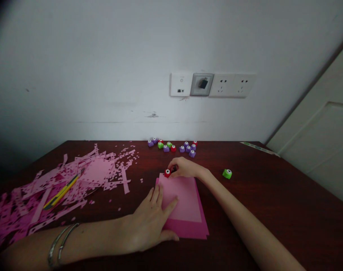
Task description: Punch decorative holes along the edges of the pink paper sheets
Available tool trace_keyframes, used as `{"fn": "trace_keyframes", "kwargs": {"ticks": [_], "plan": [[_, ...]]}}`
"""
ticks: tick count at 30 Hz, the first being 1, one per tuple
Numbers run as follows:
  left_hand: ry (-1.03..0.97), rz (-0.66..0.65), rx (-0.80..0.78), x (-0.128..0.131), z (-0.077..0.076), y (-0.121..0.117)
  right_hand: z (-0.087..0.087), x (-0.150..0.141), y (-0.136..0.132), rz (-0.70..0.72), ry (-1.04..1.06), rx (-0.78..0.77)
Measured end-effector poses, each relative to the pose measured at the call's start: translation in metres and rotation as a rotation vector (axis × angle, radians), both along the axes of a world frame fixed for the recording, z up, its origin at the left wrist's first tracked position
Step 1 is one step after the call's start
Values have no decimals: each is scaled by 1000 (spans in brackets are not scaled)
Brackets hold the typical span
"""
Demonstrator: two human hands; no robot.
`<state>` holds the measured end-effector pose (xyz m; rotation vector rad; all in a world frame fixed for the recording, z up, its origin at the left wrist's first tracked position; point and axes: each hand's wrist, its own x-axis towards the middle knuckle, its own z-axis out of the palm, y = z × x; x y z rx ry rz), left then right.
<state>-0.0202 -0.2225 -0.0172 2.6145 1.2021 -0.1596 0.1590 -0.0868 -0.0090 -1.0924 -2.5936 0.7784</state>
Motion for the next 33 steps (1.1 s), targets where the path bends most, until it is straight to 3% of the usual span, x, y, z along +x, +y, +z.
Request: {"fn": "trace_keyframes", "kwargs": {"ticks": [5, 9, 14, 18, 21, 25, 29, 33], "plan": [[-22, -13, 33, -1, -5, 1, 0, 0, 0, 4, -2, -10], [-19, 9, 63, 1, -3, 1, 6, 5, 0, -23, 70, -122], [-38, 54, 341, 0, 33, 11, 18, 18, 0, -214, 171, -299], [-194, 158, 445, -15, 63, 51, 17, 17, -2, -277, 183, -425], [-339, 169, 148, -26, 63, 93, 11, 10, -4, -250, 108, -537], [-409, 188, -356, -29, 46, 134, 4, 0, -4, -249, 37, -562], [-402, 249, -547, -23, 36, 147, 4, -5, -3, -287, 16, -583], [-372, 187, -706, -15, 30, 154, 7, -9, -4, -290, 11, -654]]}}
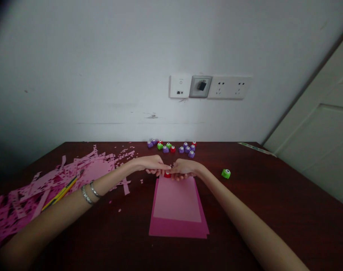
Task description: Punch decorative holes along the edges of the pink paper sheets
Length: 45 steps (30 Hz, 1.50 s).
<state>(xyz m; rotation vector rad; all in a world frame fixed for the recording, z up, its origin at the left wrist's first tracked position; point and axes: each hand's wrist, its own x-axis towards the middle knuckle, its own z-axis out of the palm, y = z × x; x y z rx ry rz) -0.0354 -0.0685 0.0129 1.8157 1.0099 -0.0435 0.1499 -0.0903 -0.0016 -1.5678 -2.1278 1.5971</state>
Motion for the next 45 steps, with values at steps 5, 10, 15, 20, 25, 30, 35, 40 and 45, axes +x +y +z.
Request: {"fn": "trace_keyframes", "kwargs": {"ticks": [5, 10, 15, 20, 25, 30, 35, 40, 45], "plan": [[56, -66, -135, 6, -10, 18, 3, -4, 5, 59, 2, -167], [114, -75, -163, 8, -15, 26, 1, -10, 15, 51, -41, -236], [82, -54, -149, 8, -16, 20, 6, -18, 11, 43, -90, -161], [93, -32, -62, 7, -16, 10, 11, -22, 2, 7, -120, -86], [123, -19, 186, 4, -16, 2, 8, -16, -2, -9, -95, -40], [201, 92, 731, 5, -16, -39, 4, -11, -10, -53, -128, 204], [394, -12, 1249, 14, -34, -110, -4, -8, -23, -150, -174, 587], [431, -106, 1310, 19, -55, -129, -15, 2, -26, -124, -69, 763], [408, -84, 1254, 18, -59, -124, -31, 8, -20, 0, 59, 848]]}}
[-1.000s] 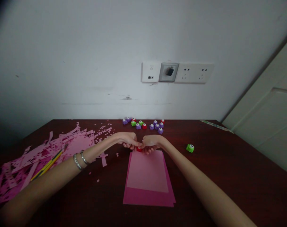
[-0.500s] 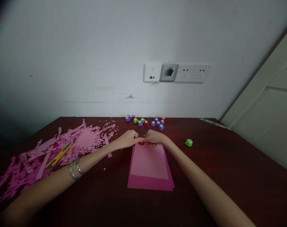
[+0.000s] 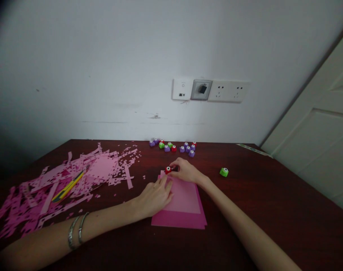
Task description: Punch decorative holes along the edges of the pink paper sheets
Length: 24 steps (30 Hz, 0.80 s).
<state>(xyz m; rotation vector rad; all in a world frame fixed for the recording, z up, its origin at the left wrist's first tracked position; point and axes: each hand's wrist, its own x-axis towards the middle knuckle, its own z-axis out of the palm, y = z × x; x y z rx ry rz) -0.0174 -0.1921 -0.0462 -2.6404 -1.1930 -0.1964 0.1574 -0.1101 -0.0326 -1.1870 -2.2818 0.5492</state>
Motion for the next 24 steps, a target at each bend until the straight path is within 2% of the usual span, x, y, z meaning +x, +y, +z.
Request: {"fn": "trace_keyframes", "kwargs": {"ticks": [7, 14, 24], "plan": [[13, 22, 47, 0, -9, -3, -8, -1, 11, 61, 42, -22], [34, 46, 29, 2, -6, -4, -14, 3, 17, 56, 97, -31], [39, 42, 7, 1, -6, -5, -10, 3, 14, 68, 124, -34]]}}
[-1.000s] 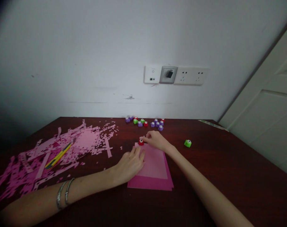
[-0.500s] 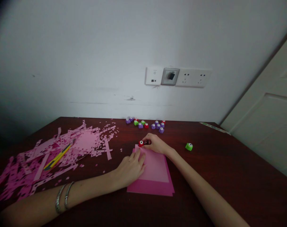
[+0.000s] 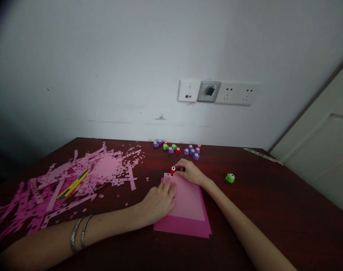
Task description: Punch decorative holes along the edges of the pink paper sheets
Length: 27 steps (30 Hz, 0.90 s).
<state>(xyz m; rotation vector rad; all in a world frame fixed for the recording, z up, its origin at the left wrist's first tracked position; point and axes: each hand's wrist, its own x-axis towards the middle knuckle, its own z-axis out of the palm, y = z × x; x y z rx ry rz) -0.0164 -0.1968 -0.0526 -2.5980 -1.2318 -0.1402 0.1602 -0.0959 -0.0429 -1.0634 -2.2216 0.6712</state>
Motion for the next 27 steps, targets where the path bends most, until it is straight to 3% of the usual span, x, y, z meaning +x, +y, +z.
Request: {"fn": "trace_keyframes", "kwargs": {"ticks": [15, 22, 27], "plan": [[18, -23, 52, -1, -4, 0, 5, 29, 10, -220, -34, 77], [15, 25, 43, -1, -3, -1, 35, 41, 4, -381, -126, 206], [-38, -74, 72, -2, 15, -5, 58, 51, -24, -451, -191, 266]]}}
